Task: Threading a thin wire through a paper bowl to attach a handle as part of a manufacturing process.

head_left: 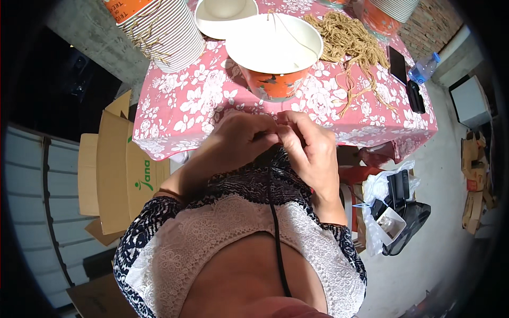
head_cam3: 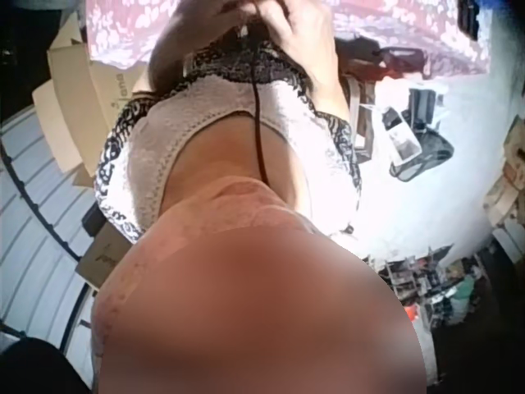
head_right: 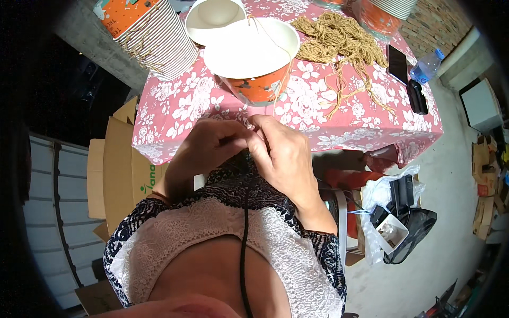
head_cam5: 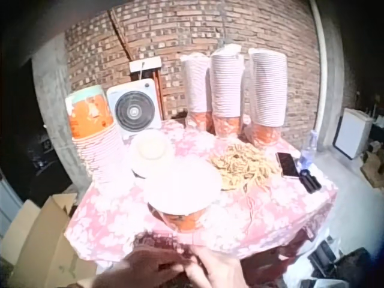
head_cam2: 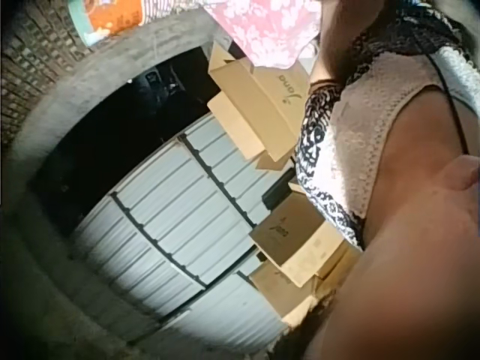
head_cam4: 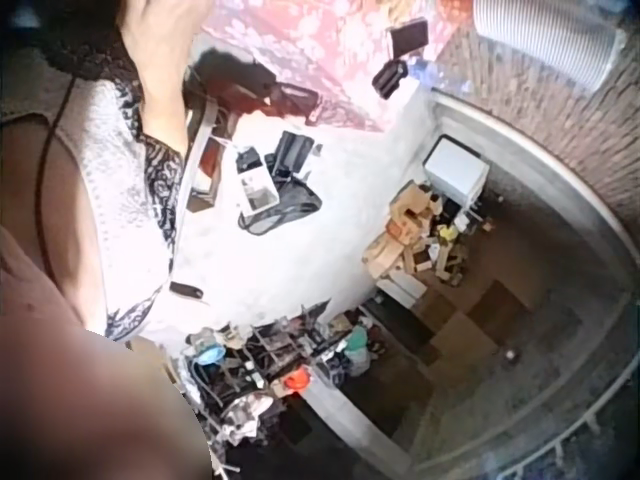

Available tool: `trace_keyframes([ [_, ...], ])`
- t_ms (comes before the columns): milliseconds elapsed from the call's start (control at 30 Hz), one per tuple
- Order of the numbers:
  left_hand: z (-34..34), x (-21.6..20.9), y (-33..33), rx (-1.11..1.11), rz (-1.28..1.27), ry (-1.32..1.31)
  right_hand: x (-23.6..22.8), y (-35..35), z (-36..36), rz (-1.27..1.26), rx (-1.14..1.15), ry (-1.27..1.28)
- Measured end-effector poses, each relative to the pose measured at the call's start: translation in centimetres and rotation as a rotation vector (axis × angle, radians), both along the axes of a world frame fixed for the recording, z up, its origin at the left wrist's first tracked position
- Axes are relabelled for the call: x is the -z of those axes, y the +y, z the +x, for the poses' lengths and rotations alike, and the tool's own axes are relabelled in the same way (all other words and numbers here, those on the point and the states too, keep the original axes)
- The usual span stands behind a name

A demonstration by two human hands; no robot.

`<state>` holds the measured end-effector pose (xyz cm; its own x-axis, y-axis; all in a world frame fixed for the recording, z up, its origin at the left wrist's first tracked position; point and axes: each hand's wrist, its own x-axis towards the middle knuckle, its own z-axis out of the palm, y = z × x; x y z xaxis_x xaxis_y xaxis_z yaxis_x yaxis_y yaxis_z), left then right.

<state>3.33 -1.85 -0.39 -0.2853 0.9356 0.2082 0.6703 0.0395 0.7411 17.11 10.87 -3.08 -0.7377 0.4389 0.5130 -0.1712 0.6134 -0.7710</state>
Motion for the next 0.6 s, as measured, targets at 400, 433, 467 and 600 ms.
trace_keyframes([
  [400,-0.3,-1.2,0.0,-0.255,0.054,-0.550,0.4,0.3,-1.5,-0.258,0.021,0.185],
  [433,-0.3,-1.3,0.0,-0.266,0.125,-0.527,0.5,0.3,-1.8,-0.257,0.020,0.183],
  [467,-0.4,-1.4,-0.1,-0.266,0.126,-0.529,0.7,0.3,-2.2,-0.189,0.124,0.216],
  [600,-0.9,-1.3,-0.4,-0.300,0.209,-0.529,1.5,0.2,-3.5,-0.057,0.307,0.320],
])
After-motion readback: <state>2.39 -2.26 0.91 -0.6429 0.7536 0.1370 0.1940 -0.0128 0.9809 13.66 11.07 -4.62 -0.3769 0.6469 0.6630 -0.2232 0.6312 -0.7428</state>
